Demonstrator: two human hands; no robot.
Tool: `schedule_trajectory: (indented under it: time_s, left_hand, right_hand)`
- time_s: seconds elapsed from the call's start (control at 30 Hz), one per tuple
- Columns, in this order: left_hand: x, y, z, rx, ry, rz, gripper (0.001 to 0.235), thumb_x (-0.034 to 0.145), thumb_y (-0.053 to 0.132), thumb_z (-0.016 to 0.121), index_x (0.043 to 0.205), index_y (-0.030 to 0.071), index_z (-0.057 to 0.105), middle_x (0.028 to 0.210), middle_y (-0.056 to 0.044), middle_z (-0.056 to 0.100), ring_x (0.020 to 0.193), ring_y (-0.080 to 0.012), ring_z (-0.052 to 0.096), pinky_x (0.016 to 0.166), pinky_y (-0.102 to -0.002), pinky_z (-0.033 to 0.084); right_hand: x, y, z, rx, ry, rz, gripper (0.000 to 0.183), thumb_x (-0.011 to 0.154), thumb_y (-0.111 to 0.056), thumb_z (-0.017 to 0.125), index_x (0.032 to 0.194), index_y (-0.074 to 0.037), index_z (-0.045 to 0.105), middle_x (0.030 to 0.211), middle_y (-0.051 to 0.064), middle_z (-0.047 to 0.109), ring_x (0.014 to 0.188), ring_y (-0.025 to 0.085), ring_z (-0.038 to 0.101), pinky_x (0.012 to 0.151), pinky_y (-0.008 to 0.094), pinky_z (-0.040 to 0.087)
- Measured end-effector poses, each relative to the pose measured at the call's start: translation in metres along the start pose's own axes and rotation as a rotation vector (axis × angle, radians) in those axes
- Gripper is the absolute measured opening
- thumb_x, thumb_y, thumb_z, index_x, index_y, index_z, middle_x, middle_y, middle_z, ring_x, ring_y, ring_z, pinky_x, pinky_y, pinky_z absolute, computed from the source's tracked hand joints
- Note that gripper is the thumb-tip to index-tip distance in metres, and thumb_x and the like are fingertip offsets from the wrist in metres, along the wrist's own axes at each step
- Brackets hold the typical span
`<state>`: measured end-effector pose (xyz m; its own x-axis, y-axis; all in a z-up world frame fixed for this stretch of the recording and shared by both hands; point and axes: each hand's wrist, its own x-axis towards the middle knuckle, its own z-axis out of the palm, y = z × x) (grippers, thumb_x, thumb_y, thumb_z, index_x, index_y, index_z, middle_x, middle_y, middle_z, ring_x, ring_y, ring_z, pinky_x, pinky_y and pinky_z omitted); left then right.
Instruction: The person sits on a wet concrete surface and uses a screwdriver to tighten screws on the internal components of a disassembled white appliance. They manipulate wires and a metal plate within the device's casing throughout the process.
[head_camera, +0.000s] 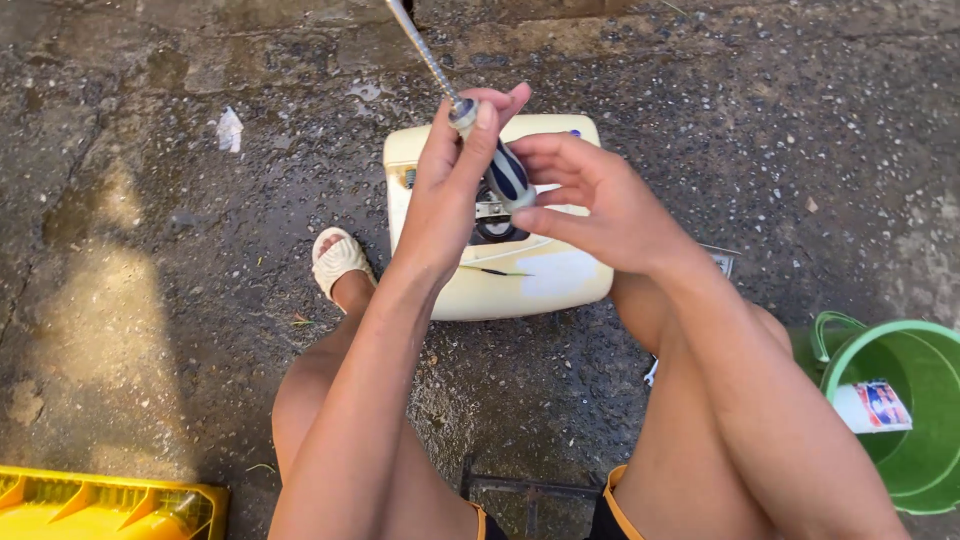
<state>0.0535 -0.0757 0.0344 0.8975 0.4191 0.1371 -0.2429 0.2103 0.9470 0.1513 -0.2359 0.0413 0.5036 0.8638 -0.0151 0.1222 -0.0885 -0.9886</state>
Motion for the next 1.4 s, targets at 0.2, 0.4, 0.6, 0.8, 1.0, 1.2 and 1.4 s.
schedule_trajectory:
  time_s: [0.2, 0.4, 0.6, 0.8, 1.0, 1.2, 1.4]
  left_hand:
    - [0.017, -0.027, 0.055, 0.176, -0.182, 0.031, 0.031, 0.106, 0.023, 0.057, 0.131, 0.006, 0.059, 0.162, -0.014, 0.044, 0.127, -0.0201, 0.059, 0.104, -0.031, 0.048]
    - [0.027, -0.027, 0.072, 0.202, -0.182, 0.022, 0.012, 0.108, 0.022, 0.053, 0.113, 0.011, 0.055, 0.135, -0.017, 0.067, 0.107, -0.0168, 0.067, 0.090, -0.031, 0.060]
    - [0.026, -0.023, 0.054, 0.400, -0.086, -0.112, 0.013, 0.110, 0.013, 0.048, 0.119, 0.003, 0.049, 0.125, -0.018, 0.066, 0.121, -0.0280, 0.069, 0.104, -0.040, 0.062]
    - [0.020, -0.029, 0.026, 0.466, 0.079, -0.286, 0.015, 0.111, 0.007, 0.040, 0.124, -0.001, 0.041, 0.129, -0.024, 0.060, 0.121, -0.0339, 0.068, 0.109, -0.045, 0.062]
    - [0.012, -0.054, -0.034, 0.557, 0.150, -0.329, 0.017, 0.115, 0.016, 0.034, 0.129, 0.007, 0.038, 0.129, -0.021, 0.058, 0.125, -0.0370, 0.069, 0.114, -0.050, 0.066]
    - [0.012, -0.054, -0.040, 0.532, 0.215, -0.389, 0.021, 0.114, 0.026, 0.034, 0.128, 0.011, 0.037, 0.129, -0.018, 0.057, 0.125, -0.0356, 0.070, 0.115, -0.052, 0.067]
    - [0.018, -0.043, -0.023, 0.545, 0.222, -0.373, 0.021, 0.113, 0.021, 0.033, 0.130, 0.009, 0.037, 0.128, -0.021, 0.058, 0.123, -0.0369, 0.071, 0.113, -0.050, 0.068]
  right_hand:
    - [-0.023, -0.003, -0.022, -0.104, 0.214, -0.075, 0.065, 0.091, 0.009, 0.064, 0.150, -0.008, 0.044, 0.109, 0.007, 0.073, 0.090, 0.009, 0.066, 0.072, 0.021, 0.050]
    - [-0.070, 0.017, -0.100, -0.228, 0.347, -0.030, 0.042, 0.087, -0.006, 0.075, 0.127, -0.002, 0.062, 0.121, 0.011, 0.071, 0.108, 0.021, 0.071, 0.095, 0.035, 0.060]
    - [-0.162, 0.256, -0.179, 0.219, 0.997, 0.437, 0.013, 0.098, -0.006, 0.066, 0.110, -0.006, 0.068, 0.096, 0.006, 0.071, 0.080, 0.012, 0.069, 0.066, 0.023, 0.056]
    - [-0.206, 0.458, -0.173, -0.367, 0.877, 0.834, 0.014, 0.087, -0.006, 0.075, 0.098, -0.013, 0.080, 0.082, 0.001, 0.075, 0.070, 0.015, 0.068, 0.065, 0.030, 0.053]
    - [-0.173, 0.493, -0.178, -0.718, 0.780, 0.913, 0.013, 0.084, -0.019, 0.080, 0.097, -0.017, 0.082, 0.085, 0.004, 0.077, 0.072, 0.027, 0.070, 0.071, 0.041, 0.055]
    - [-0.164, 0.495, -0.180, -0.957, 0.643, 0.871, 0.009, 0.084, -0.021, 0.079, 0.090, -0.015, 0.081, 0.087, 0.008, 0.076, 0.073, 0.033, 0.070, 0.071, 0.044, 0.056]
    - [-0.160, 0.492, -0.173, -1.142, 0.466, 0.857, 0.020, 0.089, -0.016, 0.062, 0.100, -0.014, 0.079, 0.101, 0.012, 0.075, 0.076, 0.042, 0.070, 0.070, 0.052, 0.053]
